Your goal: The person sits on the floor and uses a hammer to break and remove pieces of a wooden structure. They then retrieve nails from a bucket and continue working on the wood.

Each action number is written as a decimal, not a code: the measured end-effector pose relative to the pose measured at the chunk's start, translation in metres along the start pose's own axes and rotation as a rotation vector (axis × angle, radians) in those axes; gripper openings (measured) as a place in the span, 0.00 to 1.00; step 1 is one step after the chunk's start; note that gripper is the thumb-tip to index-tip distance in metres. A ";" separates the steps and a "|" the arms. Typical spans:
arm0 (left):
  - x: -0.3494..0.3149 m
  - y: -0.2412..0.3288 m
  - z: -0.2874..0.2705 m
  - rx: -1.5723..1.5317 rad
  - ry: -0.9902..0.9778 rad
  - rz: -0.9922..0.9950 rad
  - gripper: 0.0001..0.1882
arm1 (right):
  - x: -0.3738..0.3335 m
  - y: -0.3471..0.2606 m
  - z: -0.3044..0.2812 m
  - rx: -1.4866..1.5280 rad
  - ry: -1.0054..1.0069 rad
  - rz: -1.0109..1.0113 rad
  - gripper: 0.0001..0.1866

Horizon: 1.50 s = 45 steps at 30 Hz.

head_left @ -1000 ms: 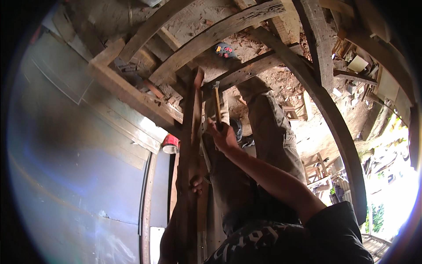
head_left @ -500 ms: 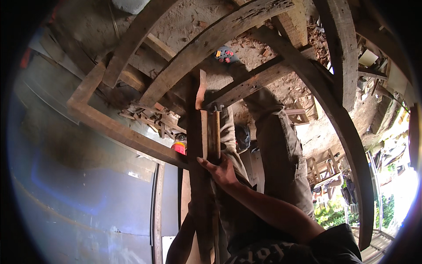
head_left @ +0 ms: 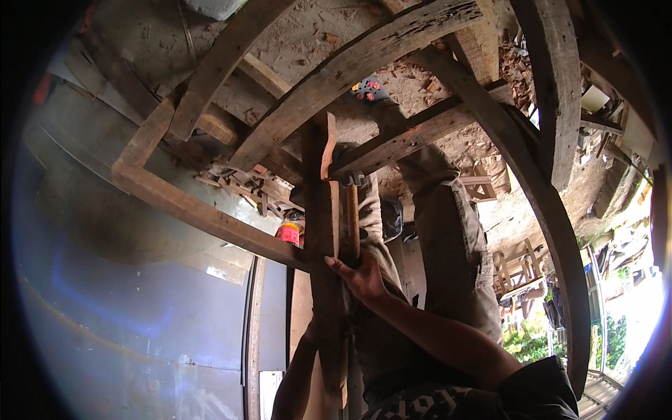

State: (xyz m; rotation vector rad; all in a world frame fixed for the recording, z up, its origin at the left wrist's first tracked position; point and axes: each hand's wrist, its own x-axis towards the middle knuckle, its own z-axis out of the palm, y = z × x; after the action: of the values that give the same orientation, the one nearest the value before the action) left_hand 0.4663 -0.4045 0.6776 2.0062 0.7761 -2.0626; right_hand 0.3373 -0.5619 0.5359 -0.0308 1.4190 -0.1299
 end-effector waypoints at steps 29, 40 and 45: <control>-0.023 0.030 0.026 0.562 0.171 -0.054 0.19 | 0.003 0.012 0.005 -0.235 0.090 0.070 0.18; -0.034 0.023 0.015 0.314 0.123 -0.005 0.25 | 0.002 0.023 0.002 -0.261 0.079 0.140 0.18; -0.044 0.057 0.025 0.278 0.110 -0.035 0.26 | 0.005 0.014 0.004 -0.085 0.017 0.182 0.18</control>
State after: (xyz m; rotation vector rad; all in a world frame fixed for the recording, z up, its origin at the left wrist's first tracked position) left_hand 0.4743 -0.4748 0.7049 2.2813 0.5715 -2.2000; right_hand 0.3436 -0.5485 0.5297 0.0295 1.4367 0.0801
